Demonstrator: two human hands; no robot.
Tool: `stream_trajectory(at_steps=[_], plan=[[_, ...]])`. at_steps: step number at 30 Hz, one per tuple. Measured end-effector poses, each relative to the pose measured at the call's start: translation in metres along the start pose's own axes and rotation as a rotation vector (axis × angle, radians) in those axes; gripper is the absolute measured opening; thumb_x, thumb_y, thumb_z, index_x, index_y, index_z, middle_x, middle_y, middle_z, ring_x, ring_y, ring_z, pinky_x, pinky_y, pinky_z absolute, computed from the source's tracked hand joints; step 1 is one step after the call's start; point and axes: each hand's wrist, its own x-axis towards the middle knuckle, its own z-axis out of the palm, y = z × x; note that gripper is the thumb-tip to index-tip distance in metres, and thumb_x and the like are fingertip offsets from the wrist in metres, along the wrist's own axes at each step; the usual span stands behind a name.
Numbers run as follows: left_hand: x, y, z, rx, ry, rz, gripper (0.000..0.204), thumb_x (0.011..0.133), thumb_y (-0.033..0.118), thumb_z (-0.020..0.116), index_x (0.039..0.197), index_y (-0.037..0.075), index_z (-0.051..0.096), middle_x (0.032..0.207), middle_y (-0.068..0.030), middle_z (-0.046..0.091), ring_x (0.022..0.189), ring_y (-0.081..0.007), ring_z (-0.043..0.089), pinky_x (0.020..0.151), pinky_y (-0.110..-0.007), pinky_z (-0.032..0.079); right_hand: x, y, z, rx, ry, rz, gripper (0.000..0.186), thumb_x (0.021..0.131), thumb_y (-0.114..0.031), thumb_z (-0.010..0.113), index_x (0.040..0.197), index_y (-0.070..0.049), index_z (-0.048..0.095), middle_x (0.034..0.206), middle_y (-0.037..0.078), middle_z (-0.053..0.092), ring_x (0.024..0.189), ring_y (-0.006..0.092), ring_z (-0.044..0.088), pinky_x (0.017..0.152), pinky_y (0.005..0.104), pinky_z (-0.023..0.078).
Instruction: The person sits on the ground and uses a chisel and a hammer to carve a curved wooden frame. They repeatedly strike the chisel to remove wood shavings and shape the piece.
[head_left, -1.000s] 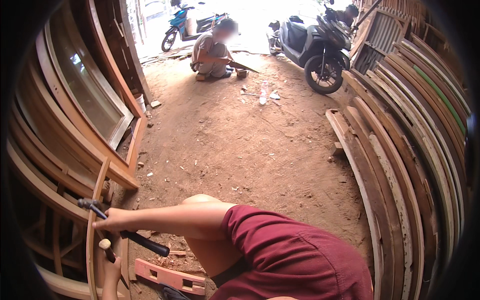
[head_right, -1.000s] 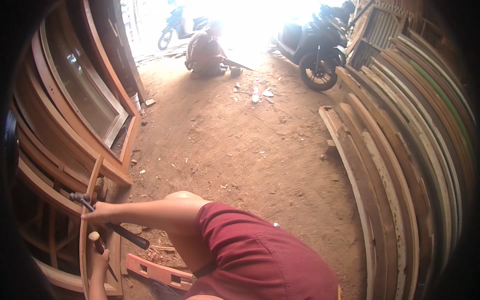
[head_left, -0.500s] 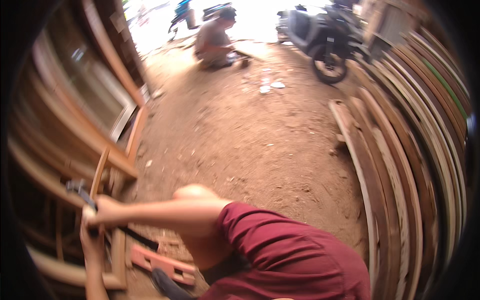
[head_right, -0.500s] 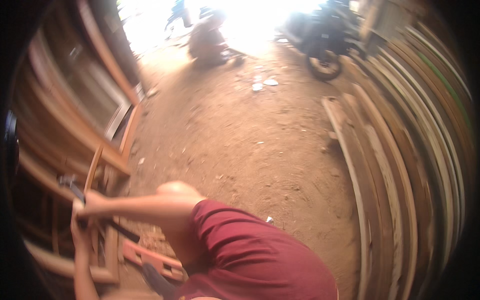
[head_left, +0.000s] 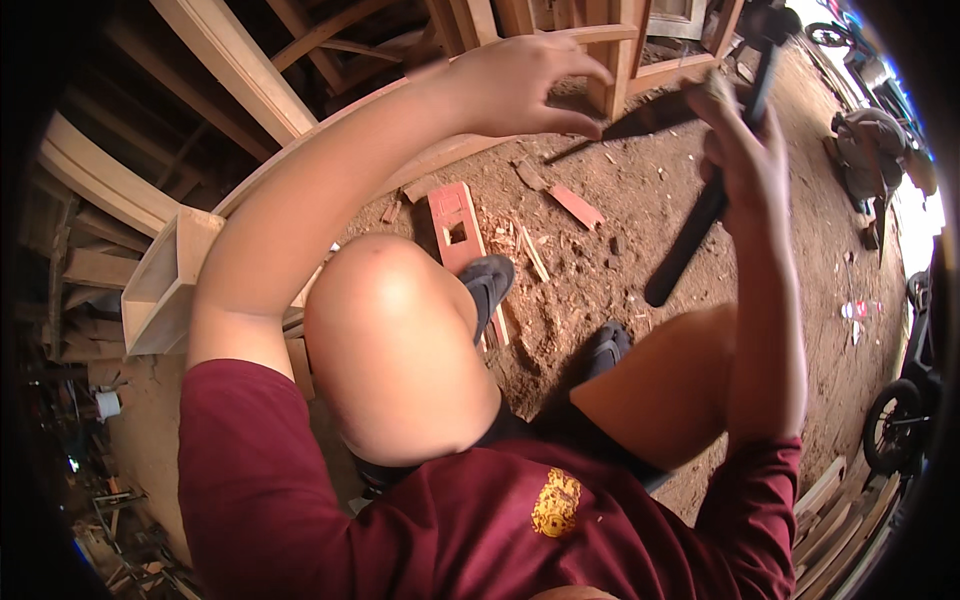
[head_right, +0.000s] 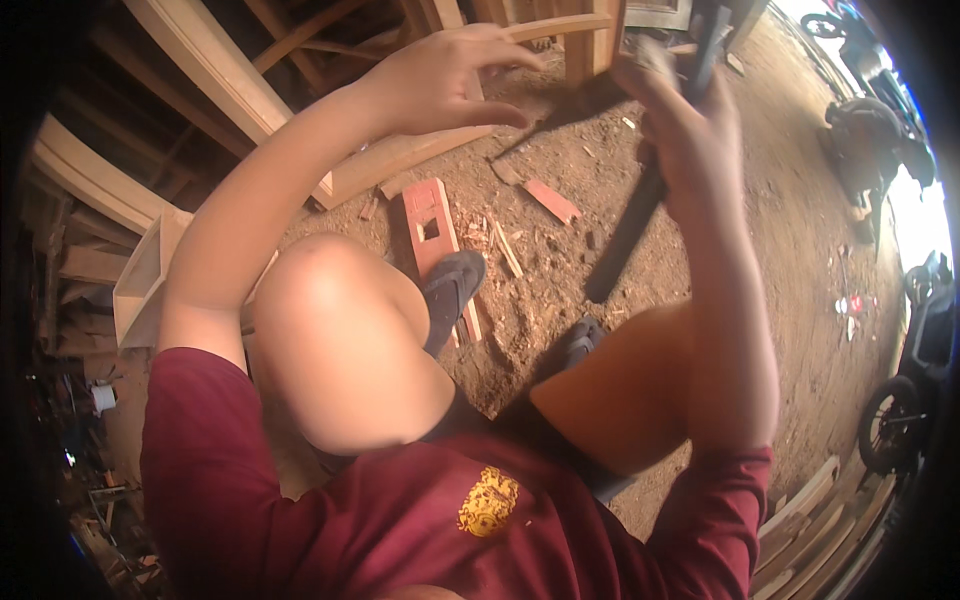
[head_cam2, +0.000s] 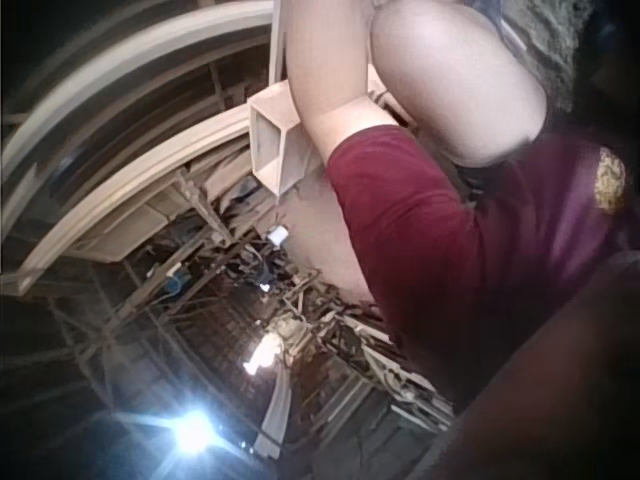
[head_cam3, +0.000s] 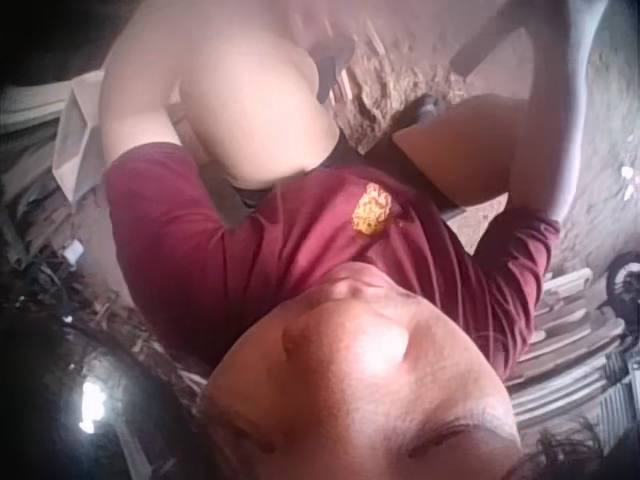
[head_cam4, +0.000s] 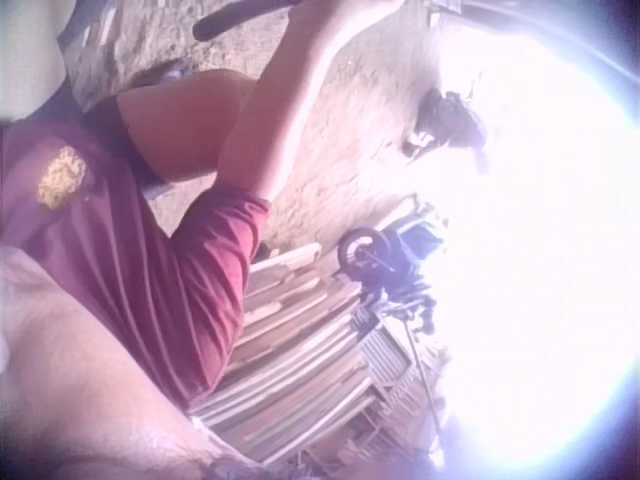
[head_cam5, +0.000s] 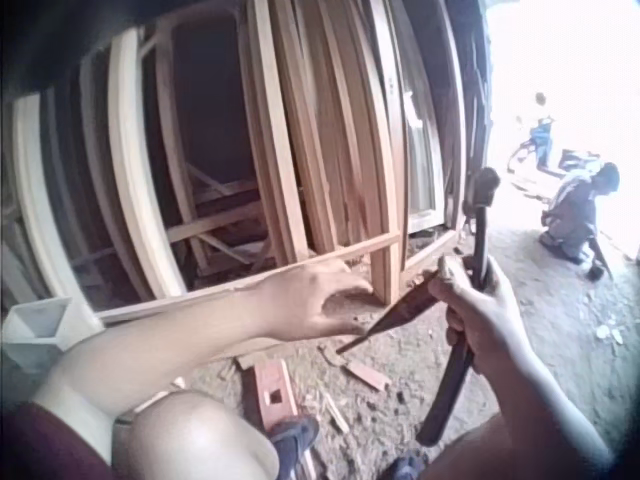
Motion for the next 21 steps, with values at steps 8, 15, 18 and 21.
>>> stream_trajectory(at_steps=[8, 15, 18, 21], plan=[[-0.192, -0.140, 0.176, -0.344, 0.061, -0.857, 0.020, 0.088, 0.025, 0.064, 0.094, 0.007, 0.070, 0.093, -0.0109, 0.070, 0.082, -0.0209, 0.067, 0.075, -0.034, 0.053, 0.017, 0.029, -0.025, -0.166, 0.145, 0.092, 0.043, 0.083, -0.023, 0.070, 0.115, -0.001, 0.053, 0.081, 0.004, 0.061, 0.047, 0.0002, 0.040, 0.039, 0.0169, 0.028], [-0.280, -0.118, 0.286, -0.061, -0.101, -0.852, 0.032, 0.085, 0.025, 0.066, 0.114, 0.013, 0.068, 0.114, -0.0122, 0.058, 0.105, -0.0297, 0.056, 0.090, -0.038, 0.048, 0.022, 0.055, -0.038, -0.118, 0.124, 0.291, 0.041, 0.089, -0.016, 0.059, 0.126, -0.001, 0.047, 0.117, 0.018, 0.062, 0.045, -0.0011, 0.033, 0.037, 0.0147, 0.028], [-0.278, -0.101, 0.294, 0.040, -0.114, -0.767, 0.033, 0.083, 0.027, 0.067, 0.113, 0.014, 0.068, 0.109, -0.0113, 0.058, 0.104, -0.0309, 0.052, 0.087, -0.039, 0.049, 0.025, 0.066, -0.039, -0.105, 0.109, 0.322, 0.040, 0.091, -0.014, 0.057, 0.128, -0.002, 0.047, 0.119, 0.017, 0.062, 0.044, -0.0016, 0.031, 0.036, 0.0145, 0.029], [-0.298, -0.108, 0.301, 0.038, -0.059, -0.790, 0.034, 0.082, 0.027, 0.068, 0.114, 0.015, 0.068, 0.108, -0.0103, 0.058, 0.103, -0.0296, 0.053, 0.086, -0.040, 0.050, 0.028, 0.067, -0.031, -0.112, 0.053, 0.338, 0.041, 0.091, -0.014, 0.057, 0.128, -0.002, 0.047, 0.120, 0.017, 0.062, 0.045, -0.0019, 0.031, 0.037, 0.0147, 0.029]])
